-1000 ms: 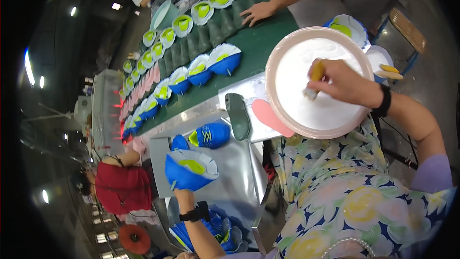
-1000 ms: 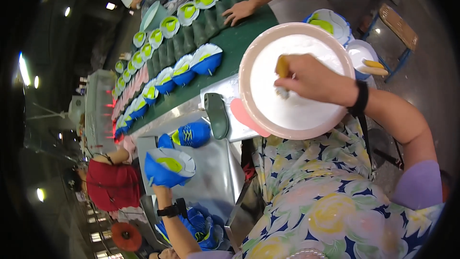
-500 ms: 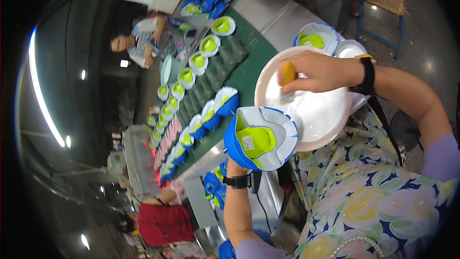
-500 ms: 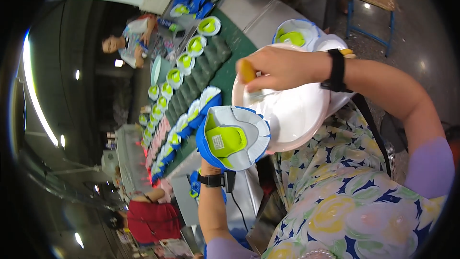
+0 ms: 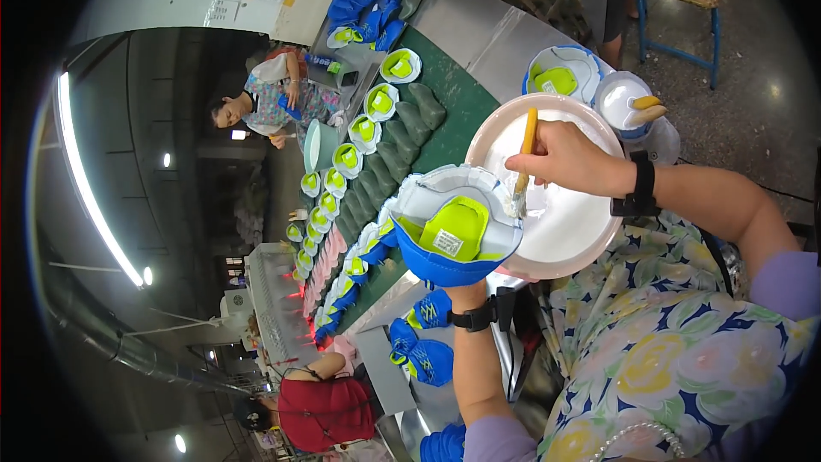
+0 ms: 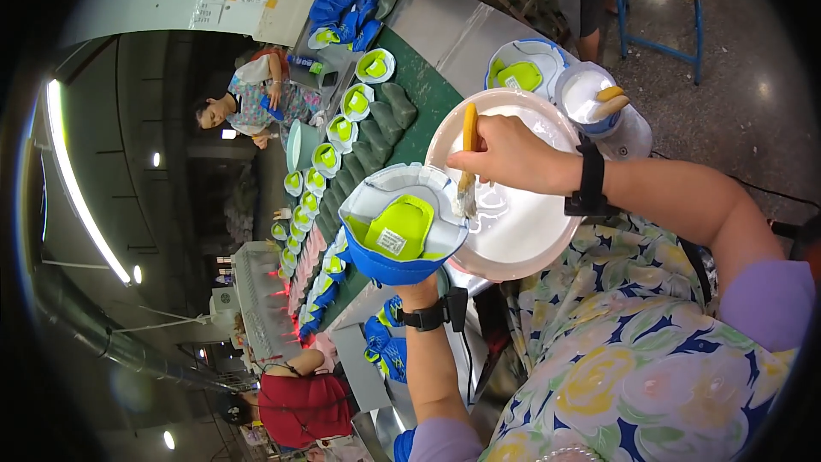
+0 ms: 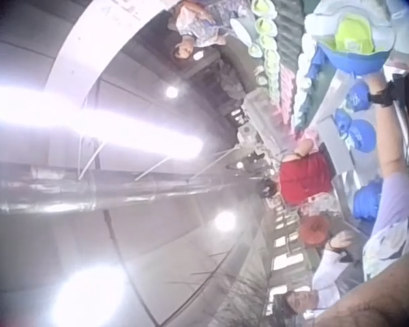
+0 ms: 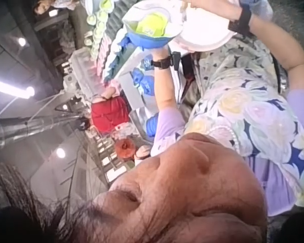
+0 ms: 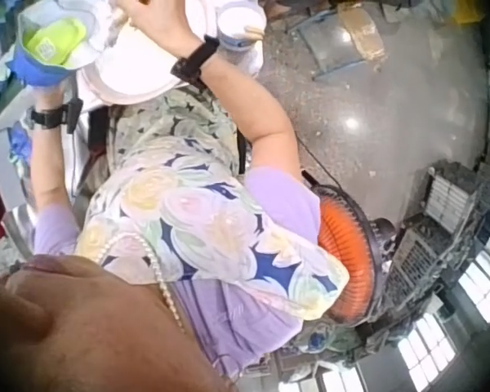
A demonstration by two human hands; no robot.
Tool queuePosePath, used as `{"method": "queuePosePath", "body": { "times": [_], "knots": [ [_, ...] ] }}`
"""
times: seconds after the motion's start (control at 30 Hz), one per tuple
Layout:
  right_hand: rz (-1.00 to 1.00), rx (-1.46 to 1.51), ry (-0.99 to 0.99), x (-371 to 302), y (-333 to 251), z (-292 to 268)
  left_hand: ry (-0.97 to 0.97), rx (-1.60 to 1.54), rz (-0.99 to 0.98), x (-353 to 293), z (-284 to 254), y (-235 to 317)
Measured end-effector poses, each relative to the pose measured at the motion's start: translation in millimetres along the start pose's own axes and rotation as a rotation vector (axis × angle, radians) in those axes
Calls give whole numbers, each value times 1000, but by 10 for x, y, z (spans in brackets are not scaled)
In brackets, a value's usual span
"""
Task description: Applying glue to the inner lining and components of blue athletic shoes using a brush and a bowl of adhesive.
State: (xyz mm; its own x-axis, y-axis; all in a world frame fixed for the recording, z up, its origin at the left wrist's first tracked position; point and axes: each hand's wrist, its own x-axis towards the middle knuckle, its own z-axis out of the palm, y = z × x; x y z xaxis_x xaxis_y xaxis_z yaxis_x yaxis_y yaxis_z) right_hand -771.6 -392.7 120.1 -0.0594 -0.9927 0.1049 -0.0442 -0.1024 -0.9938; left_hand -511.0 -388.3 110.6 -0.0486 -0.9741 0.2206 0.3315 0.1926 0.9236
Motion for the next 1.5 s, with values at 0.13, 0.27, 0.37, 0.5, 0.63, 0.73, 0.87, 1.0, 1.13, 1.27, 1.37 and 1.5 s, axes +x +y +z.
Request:
{"method": "queuePosePath", "body": {
  "times": [0.13,0.27,0.37,0.5,0.63,0.73,0.87,1.0,1.13,1.27,1.37,1.5],
  "knots": [
    [129,115,-80,-92,41,86,21,41,-1,-31,-61,-42],
    [114,182,-95,-153,-16,150,38,101,-24,73,-180,-28],
    [69,247,-118,-155,-94,111,42,147,-136,229,-343,56],
    [-284,103,-117,-80,-204,-88,-57,-28,-548,290,-534,170],
    [-618,84,-246,-146,-281,-41,-215,-301,-884,1,-467,40],
    [-967,144,-385,-233,-322,189,-238,-370,-950,-276,-303,-138],
    [-1036,-59,-368,-139,-318,317,-217,-365,-953,-442,-199,-228],
    [-808,-278,-294,-19,-204,134,-167,-310,-908,-354,-256,-143],
    [-445,-241,-294,40,-170,-2,-130,-276,-859,-238,-316,-9],
    [-226,-258,-448,8,-236,-171,-115,-279,-833,-137,-357,119],
    [-404,-227,-366,-48,-263,-164,-96,-255,-753,-56,-396,142],
    [-809,-176,-299,-43,-210,28,20,64,-476,-53,-394,32]
  ]
}}
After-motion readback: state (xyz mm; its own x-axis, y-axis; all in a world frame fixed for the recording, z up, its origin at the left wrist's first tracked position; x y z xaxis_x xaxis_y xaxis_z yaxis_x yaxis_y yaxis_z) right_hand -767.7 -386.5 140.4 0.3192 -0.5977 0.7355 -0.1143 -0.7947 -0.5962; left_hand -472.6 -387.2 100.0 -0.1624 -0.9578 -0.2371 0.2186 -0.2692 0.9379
